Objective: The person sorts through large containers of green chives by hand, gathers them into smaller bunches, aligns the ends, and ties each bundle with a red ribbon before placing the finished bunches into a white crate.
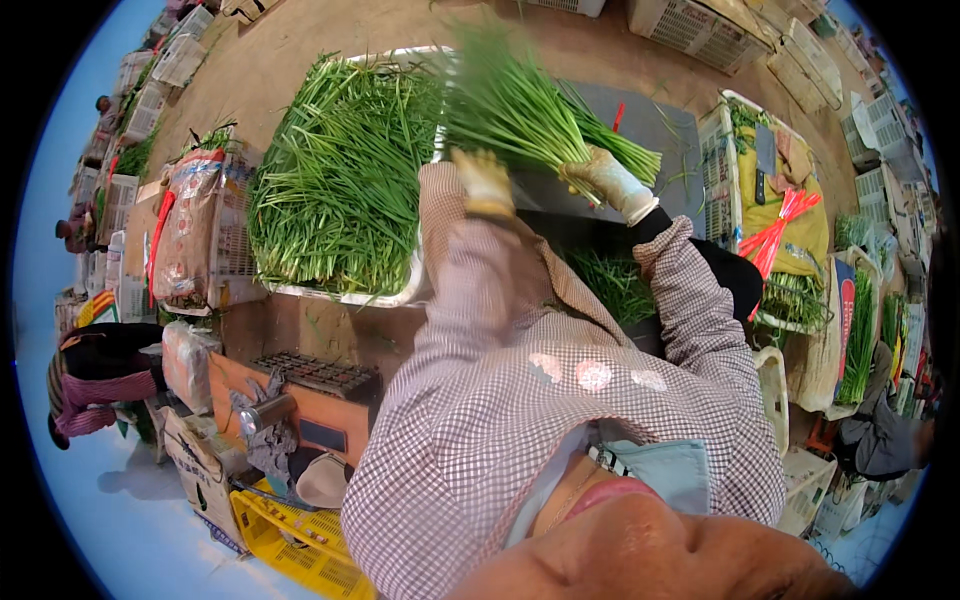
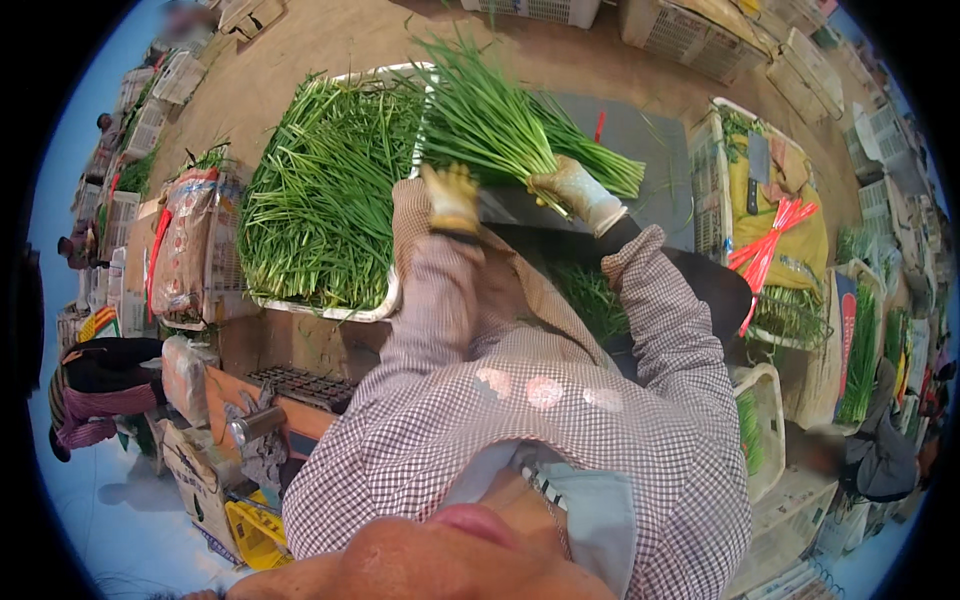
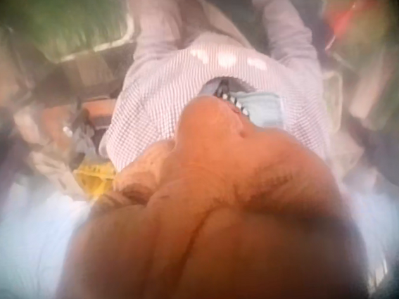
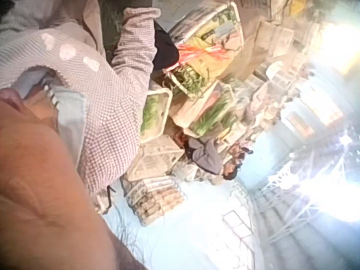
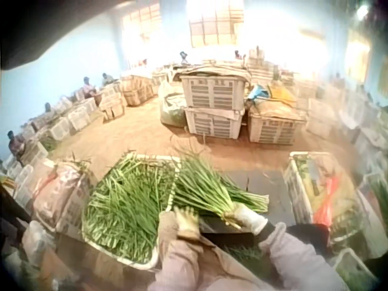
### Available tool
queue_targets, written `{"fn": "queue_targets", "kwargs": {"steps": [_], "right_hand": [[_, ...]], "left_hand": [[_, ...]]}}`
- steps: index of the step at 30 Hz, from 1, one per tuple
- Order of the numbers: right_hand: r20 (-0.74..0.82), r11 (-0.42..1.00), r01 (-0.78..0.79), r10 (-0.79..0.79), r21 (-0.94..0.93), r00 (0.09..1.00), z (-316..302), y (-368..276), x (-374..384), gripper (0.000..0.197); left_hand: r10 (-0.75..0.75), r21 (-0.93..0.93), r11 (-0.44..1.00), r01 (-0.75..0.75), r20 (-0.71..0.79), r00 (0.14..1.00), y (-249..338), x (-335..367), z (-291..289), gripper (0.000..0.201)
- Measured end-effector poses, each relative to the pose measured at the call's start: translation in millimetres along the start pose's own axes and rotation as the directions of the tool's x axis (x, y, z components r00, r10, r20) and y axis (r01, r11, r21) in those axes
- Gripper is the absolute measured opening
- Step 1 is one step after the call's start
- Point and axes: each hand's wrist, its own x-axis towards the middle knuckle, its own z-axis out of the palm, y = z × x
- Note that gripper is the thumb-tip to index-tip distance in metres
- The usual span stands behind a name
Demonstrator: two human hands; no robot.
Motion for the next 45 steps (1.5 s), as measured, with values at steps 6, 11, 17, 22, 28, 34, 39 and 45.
{"fn": "queue_targets", "kwargs": {"steps": [6, 11, 17, 22, 28, 34, 39, 45], "right_hand": [[-0.165, 0.383, -0.034, -0.315, -0.923, 0.935, 28.7, 36.0, 5.4, 0.063], [-0.186, 0.417, -0.016, -0.370, -0.909, 0.910, 71.4, 52.8, -31.3, 0.080], [0.023, 0.646, 0.219, -0.297, -0.731, 0.955, 28.2, 17.2, -63.7, 0.109], [-0.193, 0.756, 0.043, -0.221, -0.653, 0.956, 21.2, 4.7, -61.9, 0.114], [-0.396, 0.892, 0.449, -0.395, 0.052, 0.829, 3.4, 12.0, -49.9, 0.098], [-0.639, 0.804, 0.584, -0.509, -0.114, 0.576, -85.7, 26.4, -91.3, 0.051], [-0.665, 0.789, 0.538, -0.576, -0.299, 0.476, -159.4, 81.6, -101.6, 0.057], [-0.761, 0.910, 0.375, -0.368, -0.176, 0.534, -179.9, 117.1, -86.4, 0.049]], "left_hand": [[-0.417, 0.272, 0.904, 0.329, 0.396, 0.818, -87.0, -35.8, -24.1, 0.071], [-0.377, 0.050, 0.919, 0.392, 0.408, 0.832, -79.2, -29.0, -29.3, 0.035], [-0.298, 0.097, 0.954, 0.284, 0.432, 0.851, -69.9, -58.2, -42.3, 0.023], [-0.136, 0.446, 0.891, -0.086, 0.442, 0.886, -74.3, -69.8, -33.4, 0.035], [-0.138, 0.775, 0.421, -0.471, 0.568, 0.812, -101.9, -105.5, 8.9, 0.060], [-0.074, 0.395, 0.565, -0.725, 0.899, 0.432, -150.4, -91.2, 88.5, 0.049], [-0.300, 0.386, 0.813, -0.436, 0.919, 0.255, -236.0, -47.4, 118.6, 0.104], [-0.329, 0.377, 0.710, -0.595, 0.924, 0.193, -271.3, -18.9, 118.5, 0.115]]}}
